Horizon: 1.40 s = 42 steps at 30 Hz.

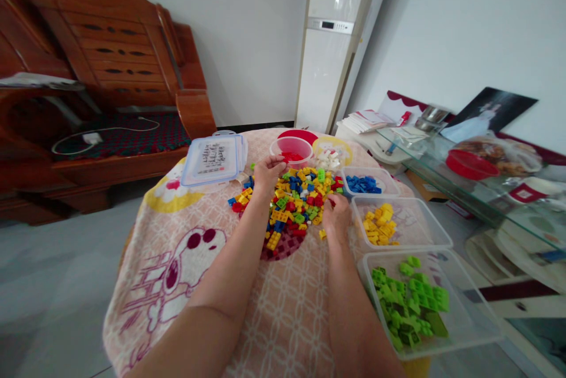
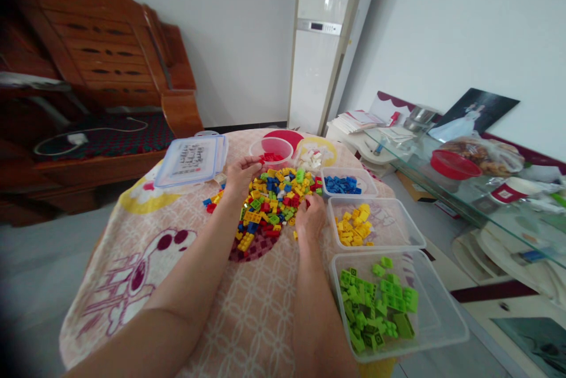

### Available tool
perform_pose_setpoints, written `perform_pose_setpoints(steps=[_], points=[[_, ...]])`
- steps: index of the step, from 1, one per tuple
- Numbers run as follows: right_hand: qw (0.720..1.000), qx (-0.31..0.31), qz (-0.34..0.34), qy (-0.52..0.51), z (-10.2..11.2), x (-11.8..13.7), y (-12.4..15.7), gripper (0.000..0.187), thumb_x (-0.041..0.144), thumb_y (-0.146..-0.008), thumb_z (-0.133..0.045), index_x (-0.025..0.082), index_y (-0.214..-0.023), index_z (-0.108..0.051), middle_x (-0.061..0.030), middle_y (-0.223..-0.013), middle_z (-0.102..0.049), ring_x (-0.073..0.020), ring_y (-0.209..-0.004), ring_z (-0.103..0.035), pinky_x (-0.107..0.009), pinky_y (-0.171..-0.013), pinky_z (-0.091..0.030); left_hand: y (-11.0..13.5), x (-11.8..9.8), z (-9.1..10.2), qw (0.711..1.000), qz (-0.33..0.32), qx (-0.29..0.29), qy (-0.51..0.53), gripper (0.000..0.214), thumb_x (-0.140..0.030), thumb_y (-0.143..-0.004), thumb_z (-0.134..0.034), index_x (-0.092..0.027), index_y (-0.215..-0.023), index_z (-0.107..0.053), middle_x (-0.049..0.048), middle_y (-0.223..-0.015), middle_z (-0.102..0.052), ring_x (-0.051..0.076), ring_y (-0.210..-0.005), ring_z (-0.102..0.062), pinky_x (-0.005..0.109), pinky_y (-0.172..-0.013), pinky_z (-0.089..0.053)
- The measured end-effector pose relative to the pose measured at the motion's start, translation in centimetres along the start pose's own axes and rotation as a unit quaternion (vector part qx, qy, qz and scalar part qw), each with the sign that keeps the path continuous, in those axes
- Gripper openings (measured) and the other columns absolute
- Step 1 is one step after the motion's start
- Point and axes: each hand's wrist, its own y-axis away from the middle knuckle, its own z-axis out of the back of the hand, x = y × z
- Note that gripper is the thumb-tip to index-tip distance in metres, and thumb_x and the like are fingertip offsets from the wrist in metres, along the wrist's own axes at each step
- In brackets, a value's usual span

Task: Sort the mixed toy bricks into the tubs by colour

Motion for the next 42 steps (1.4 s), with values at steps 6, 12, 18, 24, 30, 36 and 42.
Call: perform_pose_setpoints(steps=[6,12,18,24,30,36,42], points=[[1.000,-0.019,0.005,-0.004,-0.1,-0.1,0.1,0.021,0.016,-0.081,-0.053,0.018,-0.085,-0.074,-0.0125,-0.101,-0.073,-0.0241,-0.097,-0.063,-0.036,-0.095,-0.048,-0.4,0.1,0.0,0.998,-0.042,0.044,0.007,0.047,-0.021,-0.067,-0.077,-0.014,-0.114,-0.070,0.0135,-0.116,-0.074,0.026,-0.119,-0.068,0.041,-0.106,-0.052],[1.000,-0.016,0.020,-0.006,-0.2,-0.3,0.2,0.021,0.016,-0.083,-0.053,0.016,-0.087,-0.074,-0.0140,-0.102,-0.073,-0.0252,-0.099,-0.063,-0.038,-0.096,-0.048,1.5,-2.4,-0.9,0.961,-0.075,0.174,-0.201,0.029,-0.031,-0.074,-0.072,-0.013,-0.096,-0.076,0.0048,-0.079,-0.075,0.018,-0.071,-0.069,0.030,-0.071,-0.056],[1.000,-0.012,0.025,-0.008,-0.2,-0.4,0.1,0.022,0.015,-0.083,-0.052,0.015,-0.087,-0.073,-0.0149,-0.101,-0.073,-0.0263,-0.100,-0.063,-0.040,-0.096,-0.048,4.1,-4.0,-3.2,0.797,-0.155,0.280,-0.513,0.009,-0.020,-0.074,-0.070,-0.017,-0.080,-0.077,0.0029,-0.077,-0.075,0.018,-0.075,-0.068,0.027,-0.070,-0.048],[1.000,-0.015,0.026,0.005,-0.3,-0.4,0.0,0.020,0.015,-0.081,-0.053,0.016,-0.086,-0.072,-0.0153,-0.099,-0.072,-0.0271,-0.098,-0.063,-0.040,-0.094,-0.049,6.0,-3.3,-4.6,0.661,-0.158,0.299,-0.670,0.019,-0.023,-0.074,-0.075,-0.018,-0.093,-0.074,0.0086,-0.092,-0.076,0.027,-0.090,-0.070,0.031,-0.069,-0.046],[0.999,-0.008,0.034,0.007,-0.1,-0.2,0.0,0.019,0.014,-0.082,-0.052,0.018,-0.081,-0.070,-0.0130,-0.094,-0.071,-0.0260,-0.095,-0.062,-0.038,-0.093,-0.048,6.2,-2.4,-4.7,0.646,-0.168,0.304,-0.680,0.020,-0.015,-0.077,-0.066,-0.017,-0.095,-0.073,0.0095,-0.094,-0.076,0.026,-0.091,-0.070,0.031,-0.069,-0.045],[0.999,-0.012,0.029,0.005,0.0,-0.1,0.0,0.018,0.014,-0.081,-0.053,0.018,-0.080,-0.070,-0.0124,-0.094,-0.071,-0.0256,-0.095,-0.062,-0.038,-0.092,-0.048,4.6,-2.8,-3.7,0.715,-0.140,0.345,-0.592,0.024,-0.017,-0.071,-0.073,-0.018,-0.094,-0.079,0.0050,-0.089,-0.078,0.021,-0.082,-0.069,0.028,-0.072,-0.048],[1.000,-0.009,0.027,0.004,0.0,0.0,0.1,0.021,0.015,-0.083,-0.051,0.018,-0.081,-0.072,-0.0116,-0.093,-0.071,-0.0245,-0.094,-0.062,-0.036,-0.092,-0.048,2.4,-2.9,-1.3,0.840,-0.088,0.342,-0.411,0.023,-0.022,-0.069,-0.075,-0.017,-0.090,-0.083,0.0019,-0.080,-0.077,0.017,-0.071,-0.068,0.026,-0.071,-0.052]])
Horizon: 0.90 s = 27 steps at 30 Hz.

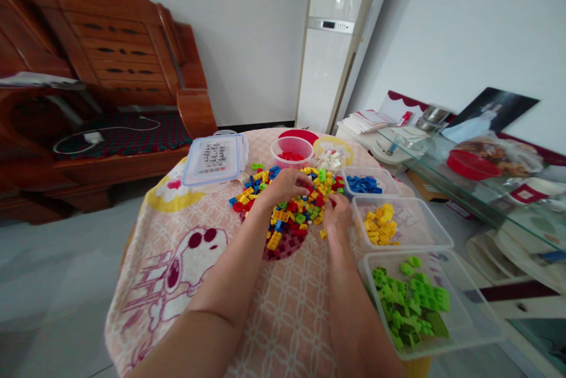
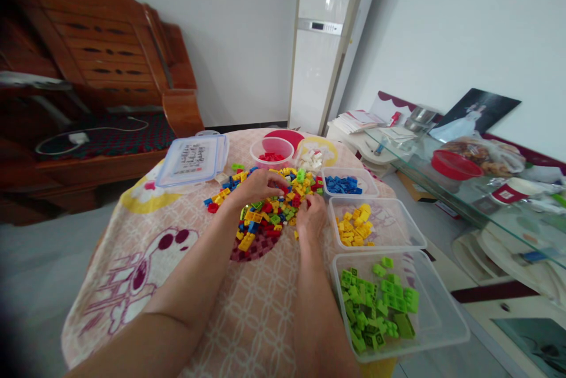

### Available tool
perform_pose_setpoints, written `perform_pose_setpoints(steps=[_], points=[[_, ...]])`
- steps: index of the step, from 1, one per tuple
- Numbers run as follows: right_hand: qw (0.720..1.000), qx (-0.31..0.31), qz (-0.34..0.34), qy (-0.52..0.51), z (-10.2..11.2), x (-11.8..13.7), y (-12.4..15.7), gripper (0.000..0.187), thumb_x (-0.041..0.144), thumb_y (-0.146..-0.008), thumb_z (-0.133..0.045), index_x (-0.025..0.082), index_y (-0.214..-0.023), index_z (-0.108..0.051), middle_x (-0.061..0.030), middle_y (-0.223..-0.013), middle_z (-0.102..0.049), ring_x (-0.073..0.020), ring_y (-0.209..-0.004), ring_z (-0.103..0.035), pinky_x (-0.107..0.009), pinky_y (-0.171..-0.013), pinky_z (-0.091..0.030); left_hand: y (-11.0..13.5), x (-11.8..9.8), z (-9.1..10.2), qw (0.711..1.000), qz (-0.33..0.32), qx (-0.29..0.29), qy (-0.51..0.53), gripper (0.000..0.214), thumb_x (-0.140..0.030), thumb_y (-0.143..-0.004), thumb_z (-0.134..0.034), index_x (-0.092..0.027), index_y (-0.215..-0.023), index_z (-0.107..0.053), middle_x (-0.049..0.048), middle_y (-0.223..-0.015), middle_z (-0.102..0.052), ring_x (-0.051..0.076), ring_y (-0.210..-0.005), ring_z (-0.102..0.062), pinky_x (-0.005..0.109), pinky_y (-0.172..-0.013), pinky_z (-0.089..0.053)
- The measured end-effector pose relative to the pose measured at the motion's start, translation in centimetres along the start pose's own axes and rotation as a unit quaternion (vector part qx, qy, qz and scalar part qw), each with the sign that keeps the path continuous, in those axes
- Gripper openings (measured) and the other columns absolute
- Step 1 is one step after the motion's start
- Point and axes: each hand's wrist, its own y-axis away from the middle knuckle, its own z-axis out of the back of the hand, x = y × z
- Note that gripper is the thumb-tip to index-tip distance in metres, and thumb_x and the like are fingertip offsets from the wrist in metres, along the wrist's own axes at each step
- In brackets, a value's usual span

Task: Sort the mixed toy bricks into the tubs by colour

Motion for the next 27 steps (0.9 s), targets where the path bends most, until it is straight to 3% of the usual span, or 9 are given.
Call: perform_pose_setpoints(steps=[3,8,11,14,17,20,24,27], points=[[1.000,0.002,-0.009,0.000,0.0,0.0,0.0,0.021,0.016,-0.082,-0.051,0.018,-0.082,-0.072,-0.0112,-0.093,-0.071,-0.0238,-0.093,-0.062,-0.036,-0.092,-0.047,-0.3,1.2,-0.2,0.983,0.036,-0.083,0.161,0.025,-0.025,-0.069,-0.076,-0.014,-0.091,-0.081,0.0033,-0.076,-0.076,0.016,-0.067,-0.068,0.028,-0.069,-0.056],[1.000,-0.005,-0.008,0.002,-0.1,0.0,0.0,0.020,0.017,-0.082,-0.052,0.019,-0.080,-0.072,-0.0104,-0.093,-0.072,-0.0234,-0.093,-0.061,-0.035,-0.090,-0.048,-1.0,2.8,-1.0,0.873,0.092,-0.290,0.381,0.033,-0.029,-0.068,-0.080,-0.012,-0.096,-0.077,0.0048,-0.083,-0.077,0.016,-0.077,-0.071,0.034,-0.085,-0.060],[1.000,-0.009,-0.014,-0.004,-0.1,0.0,0.0,0.020,0.016,-0.082,-0.052,0.019,-0.080,-0.072,-0.0099,-0.093,-0.072,-0.0231,-0.091,-0.061,-0.035,-0.089,-0.048,-1.3,3.3,-0.9,0.841,0.089,-0.322,0.425,0.040,-0.027,-0.068,-0.081,-0.012,-0.105,-0.073,0.0083,-0.093,-0.078,0.020,-0.095,-0.073,0.037,-0.095,-0.058],[1.000,-0.004,-0.027,-0.006,0.1,0.2,0.0,0.020,0.017,-0.082,-0.053,0.019,-0.080,-0.072,-0.0107,-0.094,-0.071,-0.0234,-0.092,-0.062,-0.035,-0.090,-0.047,-1.4,3.4,-0.8,0.837,0.075,-0.321,0.438,0.048,-0.026,-0.072,-0.078,-0.012,-0.116,-0.068,0.0133,-0.109,-0.076,0.024,-0.112,-0.070,0.039,-0.100,-0.055],[0.999,0.008,-0.032,-0.006,0.2,0.4,0.0,0.021,0.017,-0.082,-0.052,0.018,-0.081,-0.072,-0.0115,-0.095,-0.071,-0.0244,-0.094,-0.062,-0.036,-0.091,-0.047,-1.3,3.1,-0.7,0.852,0.055,-0.313,0.416,0.049,-0.026,-0.071,-0.076,-0.013,-0.118,-0.068,0.0135,-0.113,-0.075,0.023,-0.112,-0.070,0.038,-0.099,-0.055],[1.000,0.008,-0.027,-0.003,0.1,0.3,0.0,0.022,0.017,-0.082,-0.051,0.017,-0.083,-0.073,-0.0126,-0.097,-0.072,-0.0247,-0.095,-0.062,-0.037,-0.092,-0.047,-0.9,2.2,-0.5,0.902,0.032,-0.254,0.346,0.044,-0.030,-0.072,-0.074,-0.012,-0.112,-0.072,0.0105,-0.102,-0.077,0.021,-0.094,-0.073,0.034,-0.088,-0.058],[1.000,-0.008,-0.004,-0.001,-0.1,0.0,0.0,0.023,0.016,-0.082,-0.050,0.016,-0.086,-0.073,-0.0135,-0.099,-0.073,-0.0247,-0.097,-0.063,-0.037,-0.094,-0.048,-0.4,-0.2,-0.7,0.980,-0.002,-0.162,0.116,0.027,-0.028,-0.077,-0.070,-0.014,-0.098,-0.078,0.0055,-0.087,-0.077,0.017,-0.077,-0.069,0.030,-0.077,-0.056],[1.000,-0.010,0.011,0.003,-0.3,-0.4,0.0,0.025,0.015,-0.082,-0.049,0.018,-0.087,-0.073,-0.0122,-0.097,-0.073,-0.0249,-0.098,-0.063,-0.038,-0.095,-0.049,-0.1,-2.3,-1.7,0.995,-0.030,-0.074,-0.062,0.018,-0.023,-0.079,-0.068,-0.018,-0.093,-0.079,0.0035,-0.086,-0.077,0.018,-0.082,-0.069,0.029,-0.081,-0.054]])
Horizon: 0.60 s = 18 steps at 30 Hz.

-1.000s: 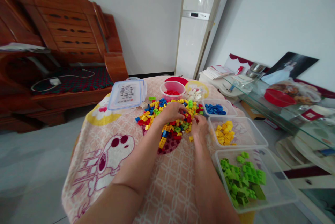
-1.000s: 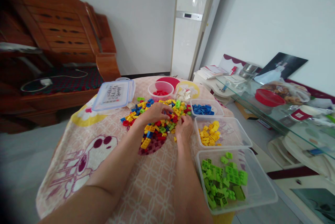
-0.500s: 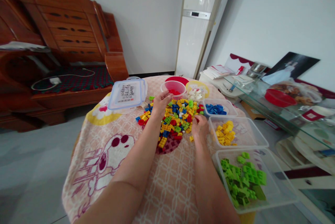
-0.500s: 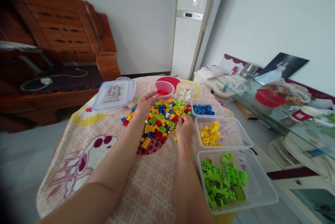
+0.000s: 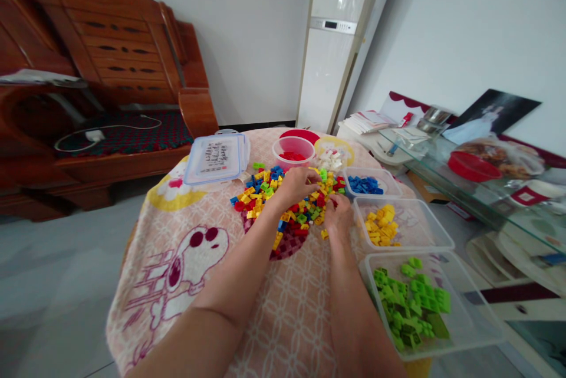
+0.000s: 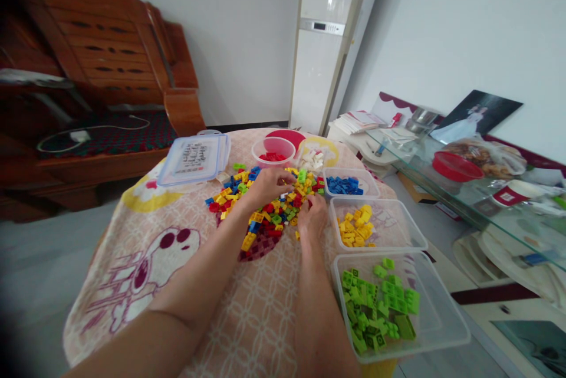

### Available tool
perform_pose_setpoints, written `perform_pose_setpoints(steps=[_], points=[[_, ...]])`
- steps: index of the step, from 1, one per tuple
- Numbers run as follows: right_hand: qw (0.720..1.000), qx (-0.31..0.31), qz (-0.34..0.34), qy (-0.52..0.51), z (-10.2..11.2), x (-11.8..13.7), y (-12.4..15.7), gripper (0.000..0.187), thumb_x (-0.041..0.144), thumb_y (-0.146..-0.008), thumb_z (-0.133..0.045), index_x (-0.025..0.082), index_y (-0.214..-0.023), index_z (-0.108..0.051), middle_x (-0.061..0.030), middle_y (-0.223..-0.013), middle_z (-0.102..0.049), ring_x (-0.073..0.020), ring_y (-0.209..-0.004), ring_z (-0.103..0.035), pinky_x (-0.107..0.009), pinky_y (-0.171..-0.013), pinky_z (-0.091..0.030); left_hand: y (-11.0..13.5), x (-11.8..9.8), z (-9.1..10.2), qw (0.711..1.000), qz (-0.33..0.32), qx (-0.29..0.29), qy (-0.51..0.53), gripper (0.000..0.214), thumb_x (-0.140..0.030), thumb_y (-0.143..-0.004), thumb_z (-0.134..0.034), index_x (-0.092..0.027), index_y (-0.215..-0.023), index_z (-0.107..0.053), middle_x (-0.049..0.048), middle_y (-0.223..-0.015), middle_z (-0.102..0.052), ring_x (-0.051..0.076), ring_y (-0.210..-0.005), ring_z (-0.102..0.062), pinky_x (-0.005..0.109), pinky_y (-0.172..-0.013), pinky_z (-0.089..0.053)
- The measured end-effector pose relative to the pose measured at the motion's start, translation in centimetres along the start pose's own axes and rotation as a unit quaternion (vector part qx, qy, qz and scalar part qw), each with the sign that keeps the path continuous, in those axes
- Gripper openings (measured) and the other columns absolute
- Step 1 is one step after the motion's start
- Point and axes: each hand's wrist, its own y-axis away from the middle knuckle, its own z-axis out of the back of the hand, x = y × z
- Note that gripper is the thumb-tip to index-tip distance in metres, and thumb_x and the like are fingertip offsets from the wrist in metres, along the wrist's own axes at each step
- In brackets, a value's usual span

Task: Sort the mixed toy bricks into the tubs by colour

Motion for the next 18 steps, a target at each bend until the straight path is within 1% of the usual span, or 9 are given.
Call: perform_pose_setpoints(steps=[2,4,6,8,11,14,16,18], points=[[1.000,0.005,0.001,0.005,0.0,-0.2,0.0,0.025,0.015,-0.082,-0.049,0.018,-0.087,-0.073,-0.0125,-0.097,-0.073,-0.0255,-0.099,-0.063,-0.038,-0.095,-0.049,0.2,-1.1,-0.9,0.994,-0.013,0.053,-0.096,0.017,-0.021,-0.079,-0.070,-0.019,-0.093,-0.079,0.0051,-0.091,-0.077,0.021,-0.089,-0.070,0.030,-0.084,-0.053],[1.000,0.008,-0.002,0.006,0.0,-0.2,-0.1,0.026,0.015,-0.082,-0.048,0.017,-0.087,-0.073,-0.0135,-0.097,-0.073,-0.0261,-0.098,-0.063,-0.039,-0.094,-0.049,0.4,-1.9,-1.9,0.981,-0.020,0.085,-0.175,0.016,-0.020,-0.080,-0.069,-0.018,-0.093,-0.077,0.0085,-0.099,-0.076,0.024,-0.096,-0.070,0.032,-0.085,-0.053],[1.000,0.008,-0.004,0.003,0.0,-0.2,-0.1,0.025,0.014,-0.081,-0.048,0.017,-0.086,-0.073,-0.0138,-0.096,-0.073,-0.0262,-0.098,-0.063,-0.038,-0.093,-0.049,0.7,-2.2,-2.7,0.969,-0.024,0.109,-0.221,0.017,-0.017,-0.080,-0.067,-0.017,-0.095,-0.075,0.0105,-0.103,-0.074,0.026,-0.101,-0.069,0.032,-0.084,-0.053],[1.000,0.010,-0.003,-0.003,0.1,-0.1,-0.1,0.025,0.014,-0.082,-0.048,0.017,-0.085,-0.073,-0.0133,-0.095,-0.072,-0.0259,-0.097,-0.062,-0.038,-0.093,-0.049,0.9,-2.4,-3.2,0.962,-0.022,0.125,-0.242,0.019,-0.015,-0.081,-0.065,-0.018,-0.098,-0.074,0.0109,-0.106,-0.073,0.026,-0.103,-0.068,0.032,-0.082,-0.054],[1.000,0.021,-0.004,-0.002,0.2,0.2,-0.1,0.026,0.013,-0.082,-0.047,0.016,-0.084,-0.072,-0.0141,-0.095,-0.072,-0.0265,-0.096,-0.062,-0.040,-0.093,-0.048,1.0,-2.4,-3.4,0.959,-0.015,0.129,-0.252,0.021,-0.012,-0.083,-0.061,-0.018,-0.100,-0.072,0.0107,-0.108,-0.072,0.025,-0.103,-0.069,0.032,-0.081,-0.054],[1.000,0.024,-0.011,0.002,0.2,0.3,-0.1,0.025,0.013,-0.082,-0.048,0.015,-0.085,-0.072,-0.0156,-0.096,-0.071,-0.0274,-0.098,-0.062,-0.040,-0.094,-0.048,0.8,-2.1,-3.3,0.964,-0.016,0.120,-0.238,0.020,-0.013,-0.082,-0.062,-0.017,-0.098,-0.073,0.0114,-0.107,-0.073,0.026,-0.101,-0.069,0.033,-0.081,-0.054],[1.000,0.023,-0.009,0.002,0.2,0.3,-0.1,0.023,0.013,-0.083,-0.049,0.016,-0.085,-0.072,-0.0147,-0.096,-0.072,-0.0268,-0.098,-0.062,-0.039,-0.094,-0.047,0.6,-1.7,-2.9,0.974,-0.019,0.108,-0.200,0.016,-0.015,-0.081,-0.066,-0.016,-0.093,-0.074,0.0109,-0.102,-0.074,0.025,-0.098,-0.070,0.033,-0.083,-0.054],[1.000,0.019,-0.009,0.002,0.3,0.3,-0.1,0.022,0.013,-0.082,-0.050,0.017,-0.084,-0.072,-0.0132,-0.096,-0.072,-0.0259,-0.098,-0.062,-0.038,-0.094,-0.047,0.3,-1.1,-2.4,0.988,-0.014,0.088,-0.128,0.011,-0.018,-0.079,-0.069,-0.016,-0.088,-0.075,0.0081,-0.094,-0.076,0.023,-0.090,-0.070,0.032,-0.083,-0.054]])
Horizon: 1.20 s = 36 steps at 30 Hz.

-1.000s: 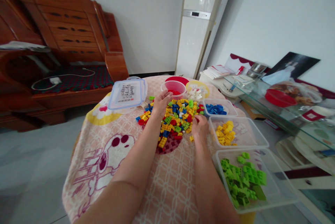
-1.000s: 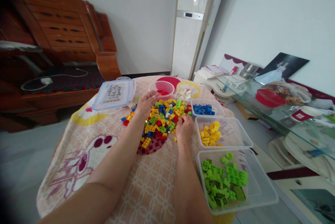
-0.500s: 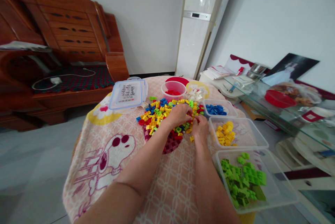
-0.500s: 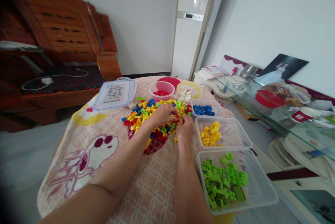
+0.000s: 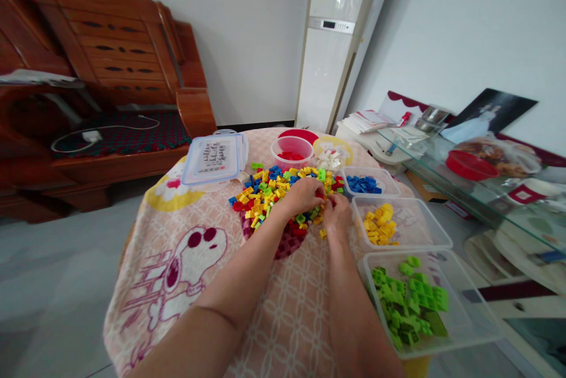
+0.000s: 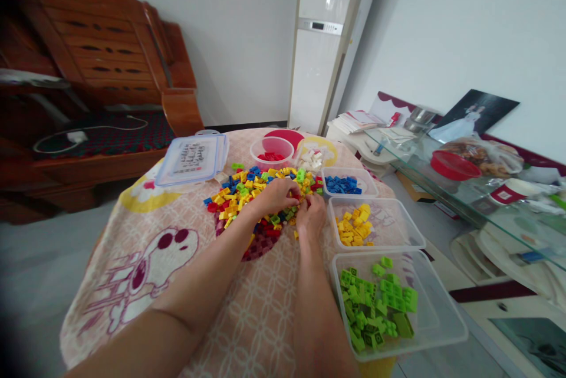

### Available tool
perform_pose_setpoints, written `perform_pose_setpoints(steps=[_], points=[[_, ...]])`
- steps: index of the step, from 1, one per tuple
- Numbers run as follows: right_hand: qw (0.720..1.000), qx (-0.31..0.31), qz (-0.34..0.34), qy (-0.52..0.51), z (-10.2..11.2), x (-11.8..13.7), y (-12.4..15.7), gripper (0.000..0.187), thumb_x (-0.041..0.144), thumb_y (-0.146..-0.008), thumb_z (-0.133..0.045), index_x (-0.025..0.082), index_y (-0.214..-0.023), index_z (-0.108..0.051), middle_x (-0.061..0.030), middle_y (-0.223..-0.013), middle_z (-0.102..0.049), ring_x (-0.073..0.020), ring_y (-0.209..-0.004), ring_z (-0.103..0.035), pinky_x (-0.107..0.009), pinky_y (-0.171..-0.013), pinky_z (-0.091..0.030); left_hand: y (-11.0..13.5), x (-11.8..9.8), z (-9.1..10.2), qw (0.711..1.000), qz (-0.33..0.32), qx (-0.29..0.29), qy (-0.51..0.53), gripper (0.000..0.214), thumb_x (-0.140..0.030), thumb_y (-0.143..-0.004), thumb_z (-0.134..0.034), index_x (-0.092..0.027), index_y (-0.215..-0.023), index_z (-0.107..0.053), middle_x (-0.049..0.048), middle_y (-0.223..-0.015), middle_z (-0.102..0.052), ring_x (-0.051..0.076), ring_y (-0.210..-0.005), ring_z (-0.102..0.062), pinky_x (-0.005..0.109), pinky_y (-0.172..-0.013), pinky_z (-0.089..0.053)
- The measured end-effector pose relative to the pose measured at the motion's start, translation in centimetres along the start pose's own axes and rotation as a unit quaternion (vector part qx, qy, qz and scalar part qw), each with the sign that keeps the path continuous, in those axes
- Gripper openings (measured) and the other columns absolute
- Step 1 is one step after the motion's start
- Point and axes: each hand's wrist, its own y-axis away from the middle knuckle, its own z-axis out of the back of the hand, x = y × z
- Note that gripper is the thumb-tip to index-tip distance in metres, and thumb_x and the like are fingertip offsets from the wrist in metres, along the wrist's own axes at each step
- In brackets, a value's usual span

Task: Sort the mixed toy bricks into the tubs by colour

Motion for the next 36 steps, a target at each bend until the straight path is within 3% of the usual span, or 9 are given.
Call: perform_pose_setpoints(steps=[4,7,11,14,18,22,27,31,36], points=[[1.000,-0.003,-0.001,-0.001,0.0,0.0,0.0,0.022,0.013,-0.081,-0.050,0.018,-0.081,-0.072,-0.0129,-0.096,-0.072,-0.0257,-0.096,-0.062,-0.038,-0.094,-0.048,-0.4,2.1,0.5,0.970,0.049,-0.072,0.228,0.018,-0.023,-0.076,-0.071,-0.015,-0.092,-0.076,0.0025,-0.079,-0.074,0.016,-0.069,-0.068,0.028,-0.071,-0.054],[1.000,-0.005,-0.001,0.000,0.1,0.0,0.0,0.023,0.014,-0.082,-0.050,0.017,-0.083,-0.073,-0.0130,-0.097,-0.072,-0.0256,-0.097,-0.063,-0.038,-0.093,-0.048,-0.7,3.8,0.4,0.891,0.104,-0.165,0.410,0.027,-0.031,-0.074,-0.074,-0.014,-0.095,-0.074,0.0022,-0.074,-0.073,0.014,-0.061,-0.066,0.029,-0.067,-0.055],[1.000,-0.007,-0.003,0.001,0.1,0.0,0.0,0.022,0.015,-0.081,-0.051,0.020,-0.081,-0.072,-0.0098,-0.092,-0.072,-0.0240,-0.092,-0.062,-0.035,-0.089,-0.048,-0.8,5.7,0.5,0.786,0.126,-0.275,0.539,0.041,-0.035,-0.070,-0.079,-0.014,-0.104,-0.071,0.0081,-0.094,-0.076,0.020,-0.088,-0.073,0.036,-0.088,-0.058],[1.000,-0.003,-0.002,0.003,0.2,0.1,0.0,0.021,0.016,-0.081,-0.051,0.020,-0.077,-0.071,-0.0102,-0.090,-0.071,-0.0240,-0.089,-0.061,-0.035,-0.087,-0.048,-0.7,6.5,0.7,0.764,0.120,-0.306,0.555,0.054,-0.031,-0.069,-0.079,-0.014,-0.119,-0.067,0.0138,-0.115,-0.074,0.026,-0.117,-0.068,0.040,-0.103,-0.053],[1.000,-0.002,-0.006,0.002,0.4,0.3,0.0,0.021,0.016,-0.082,-0.050,0.020,-0.077,-0.071,-0.0099,-0.090,-0.070,-0.0239,-0.090,-0.061,-0.035,-0.087,-0.047,-0.6,6.6,1.0,0.790,0.093,-0.296,0.529,0.056,-0.030,-0.070,-0.079,-0.014,-0.122,-0.068,0.0150,-0.123,-0.072,0.027,-0.122,-0.066,0.040,-0.106,-0.051],[1.000,-0.003,-0.007,0.000,0.3,0.3,0.0,0.021,0.015,-0.082,-0.050,0.019,-0.079,-0.071,-0.0105,-0.092,-0.071,-0.0241,-0.091,-0.062,-0.035,-0.088,-0.048,-0.5,5.1,1.3,0.883,0.053,-0.215,0.414,0.038,-0.029,-0.074,-0.074,-0.013,-0.109,-0.074,0.0108,-0.108,-0.077,0.024,-0.101,-0.072,0.036,-0.093,-0.056],[1.000,-0.006,0.005,0.003,0.1,0.0,0.0,0.022,0.014,-0.081,-0.050,0.017,-0.083,-0.072,-0.0131,-0.094,-0.072,-0.0257,-0.094,-0.063,-0.037,-0.091,-0.048,-0.3,1.6,0.7,0.990,0.026,-0.101,0.097,0.017,-0.022,-0.080,-0.069,-0.017,-0.094,-0.078,0.0070,-0.096,-0.076,0.022,-0.090,-0.069,0.034,-0.089,-0.055],[1.000,-0.006,0.010,0.006,0.0,-0.1,0.0,0.021,0.013,-0.082,-0.051,0.017,-0.082,-0.072,-0.0126,-0.094,-0.072,-0.0254,-0.095,-0.063,-0.037,-0.092,-0.048,-0.1,-0.4,-0.6,0.994,0.010,-0.051,-0.099,0.014,-0.021,-0.084,-0.068,-0.015,-0.092,-0.077,0.0121,-0.105,-0.072,0.027,-0.109,-0.063,0.038,-0.097,-0.052],[1.000,0.001,-0.005,-0.002,-0.1,0.0,0.0,0.022,0.012,-0.083,-0.051,0.017,-0.083,-0.072,-0.0132,-0.097,-0.072,-0.0257,-0.097,-0.063,-0.038,-0.094,-0.047,0.0,-1.1,-1.4,0.982,0.015,-0.035,-0.185,0.019,-0.027,-0.086,-0.069,-0.013,-0.096,-0.075,0.0159,-0.110,-0.069,0.031,-0.114,-0.059,0.041,-0.094,-0.052]])
